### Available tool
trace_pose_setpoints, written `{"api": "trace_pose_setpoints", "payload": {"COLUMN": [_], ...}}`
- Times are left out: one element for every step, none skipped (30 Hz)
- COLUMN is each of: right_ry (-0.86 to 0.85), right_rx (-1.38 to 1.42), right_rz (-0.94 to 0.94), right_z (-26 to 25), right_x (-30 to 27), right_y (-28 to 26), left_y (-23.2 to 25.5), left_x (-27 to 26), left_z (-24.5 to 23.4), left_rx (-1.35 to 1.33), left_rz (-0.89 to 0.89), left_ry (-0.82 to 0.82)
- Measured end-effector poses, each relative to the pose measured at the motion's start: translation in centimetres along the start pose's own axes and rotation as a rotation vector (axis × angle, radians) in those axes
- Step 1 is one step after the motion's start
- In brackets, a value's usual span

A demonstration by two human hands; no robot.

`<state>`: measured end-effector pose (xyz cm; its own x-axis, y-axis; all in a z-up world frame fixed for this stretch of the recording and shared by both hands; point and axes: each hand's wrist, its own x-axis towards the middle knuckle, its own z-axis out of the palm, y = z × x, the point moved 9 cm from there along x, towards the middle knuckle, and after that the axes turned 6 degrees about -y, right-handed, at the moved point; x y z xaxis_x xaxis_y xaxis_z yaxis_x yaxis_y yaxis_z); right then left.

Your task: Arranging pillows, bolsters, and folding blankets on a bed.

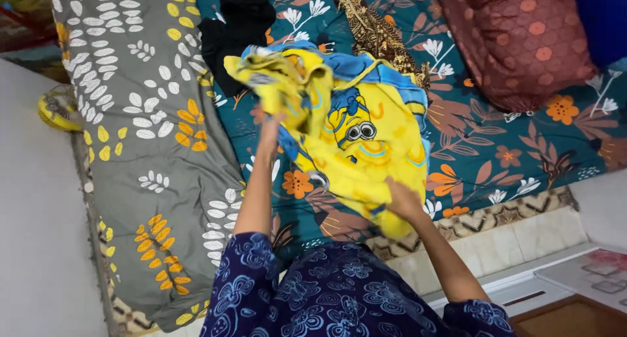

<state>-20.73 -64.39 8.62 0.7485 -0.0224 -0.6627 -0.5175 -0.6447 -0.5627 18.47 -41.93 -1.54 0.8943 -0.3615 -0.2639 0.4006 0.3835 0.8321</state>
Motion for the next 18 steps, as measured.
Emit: {"api": "trace_pose_setpoints", "payload": {"right_ry": [0.286,0.574,0.569,0.678,0.788,0.783,0.820,0.855,0.849,0.871,0.891,0.883,0.986,1.082,1.076,1.076,1.074,1.070], "right_rx": [-0.223,-0.445,-0.442,-0.508,-0.573,-0.571,-0.640,-0.709,-0.710,-0.746,-0.783,-0.786,-0.596,-0.403,-0.407,-0.260,-0.112,-0.115], "right_rz": [0.033,0.067,0.066,0.081,0.099,0.103,0.167,0.231,0.235,0.282,0.329,0.332,0.340,0.346,0.345,0.315,0.285,0.285], "right_z": [-2.2,-4.0,-4.5,-5.8,-7.0,-6.9,-7.3,-7.6,-7.3,-7.1,-6.9,-6.3,-6.5,-6.6,-6.6,-6.6,-6.5,-6.7], "right_x": [0.1,-0.5,-0.5,-1.1,-2.0,-2.1,-2.4,-2.7,-2.7,-3.0,-3.3,-3.1,-3.8,-4.5,-5.1,-5.8,-6.4,-6.5], "right_y": [1.0,1.4,1.6,1.5,1.6,2.4,3.4,4.4,4.9,5.4,6.0,6.6,7.8,9.1,9.0,9.4,9.8,9.9], "left_y": [-0.7,-1.8,-3.4,-8.0,-12.3,-13.0,-14.5,-15.9,-15.8,-15.8,-15.8,-15.9,-15.1,-14.0,-12.7,-11.2,-9.5,-9.7], "left_x": [-1.1,-2.3,-4.0,-6.7,-10.6,-11.9,-13.7,-15.5,-15.0,-14.6,-14.3,-13.5,-10.9,-8.6,-6.6,-4.8,-3.4,-2.5], "left_z": [0.6,1.1,0.7,1.8,2.7,2.4,1.7,1.0,1.6,2.2,2.8,2.7,2.0,1.3,0.4,-0.5,-1.3,-1.9], "left_rx": [0.565,1.129,1.131,1.166,1.168,1.167,1.220,1.274,1.269,1.273,1.276,1.269,1.342,1.404,1.456,1.497,1.530,1.527], "left_rz": [-0.037,-0.076,-0.081,-0.269,-0.455,-0.462,-0.571,-0.682,-0.688,-0.693,-0.699,-0.705,-0.627,-0.548,-0.469,-0.389,-0.306,-0.310], "left_ry": [-0.093,-0.187,-0.185,-0.553,-0.931,-0.933,-1.000,-1.065,-1.069,-1.091,-1.114,-1.117,-0.919,-0.718,-0.515,-0.310,-0.104,-0.104]}}
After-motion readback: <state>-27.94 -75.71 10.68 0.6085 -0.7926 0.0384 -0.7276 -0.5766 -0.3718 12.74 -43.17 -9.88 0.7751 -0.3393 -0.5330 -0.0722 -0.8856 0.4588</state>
